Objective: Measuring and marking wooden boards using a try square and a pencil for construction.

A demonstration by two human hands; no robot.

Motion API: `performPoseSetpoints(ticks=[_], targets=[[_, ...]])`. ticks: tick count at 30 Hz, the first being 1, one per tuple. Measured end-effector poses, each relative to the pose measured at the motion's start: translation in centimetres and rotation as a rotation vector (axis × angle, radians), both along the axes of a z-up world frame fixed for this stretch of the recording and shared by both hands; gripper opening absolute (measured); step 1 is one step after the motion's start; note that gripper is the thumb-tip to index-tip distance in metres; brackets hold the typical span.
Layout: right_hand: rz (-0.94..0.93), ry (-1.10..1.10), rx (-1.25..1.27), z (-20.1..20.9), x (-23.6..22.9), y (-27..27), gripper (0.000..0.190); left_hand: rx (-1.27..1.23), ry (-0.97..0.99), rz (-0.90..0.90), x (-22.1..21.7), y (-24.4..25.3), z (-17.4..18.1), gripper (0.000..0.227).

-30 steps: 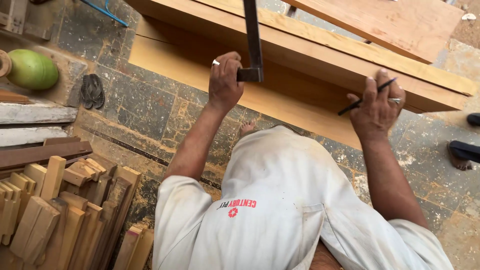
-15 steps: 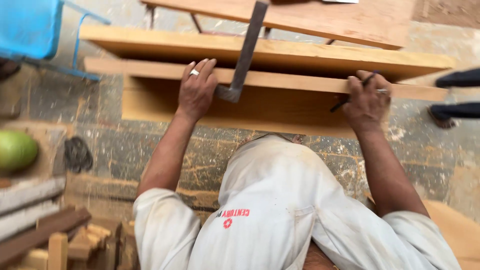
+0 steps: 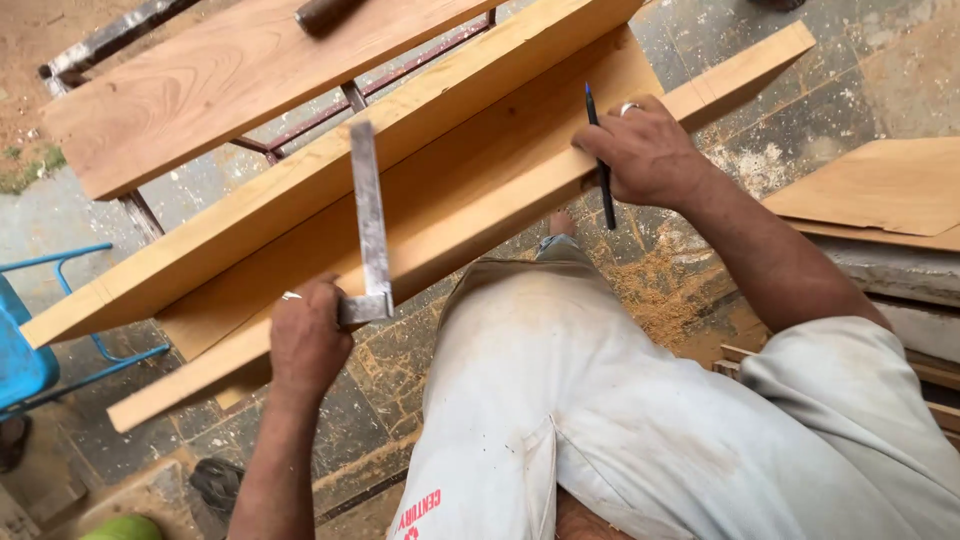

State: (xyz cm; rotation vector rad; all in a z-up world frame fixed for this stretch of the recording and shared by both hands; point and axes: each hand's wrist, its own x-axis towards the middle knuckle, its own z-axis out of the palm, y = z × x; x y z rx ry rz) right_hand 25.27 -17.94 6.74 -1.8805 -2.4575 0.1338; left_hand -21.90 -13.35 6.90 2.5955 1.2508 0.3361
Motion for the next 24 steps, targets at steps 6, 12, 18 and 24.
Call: performPoseSetpoints(ticks=[6, 12, 18, 24], targets=[[-0.112, -0.004, -0.405, -3.2, 1.3, -0.7, 0.043, -0.292, 0.139, 0.067, 2.3, -1.0, -2.0, 0.028], [-0.11, 0.151, -0.332, -6.4, 2.3, -0.3, 0.051, -0.201, 0.093, 0.06, 2.4, -1.5, -4.7, 0.024], [-0.087, 0.091, -0.363, -5.1, 1.8, 1.3, 0.051, -0.311, 0.208, 0.082, 2.0, -0.9, -7.3, 0.015], [-0.044, 0.091, -0.419, -6.9, 2.8, 4.0, 0.053, -0.309, 0.183, 0.177, 2.0, -0.5, -7.9, 0.022]])
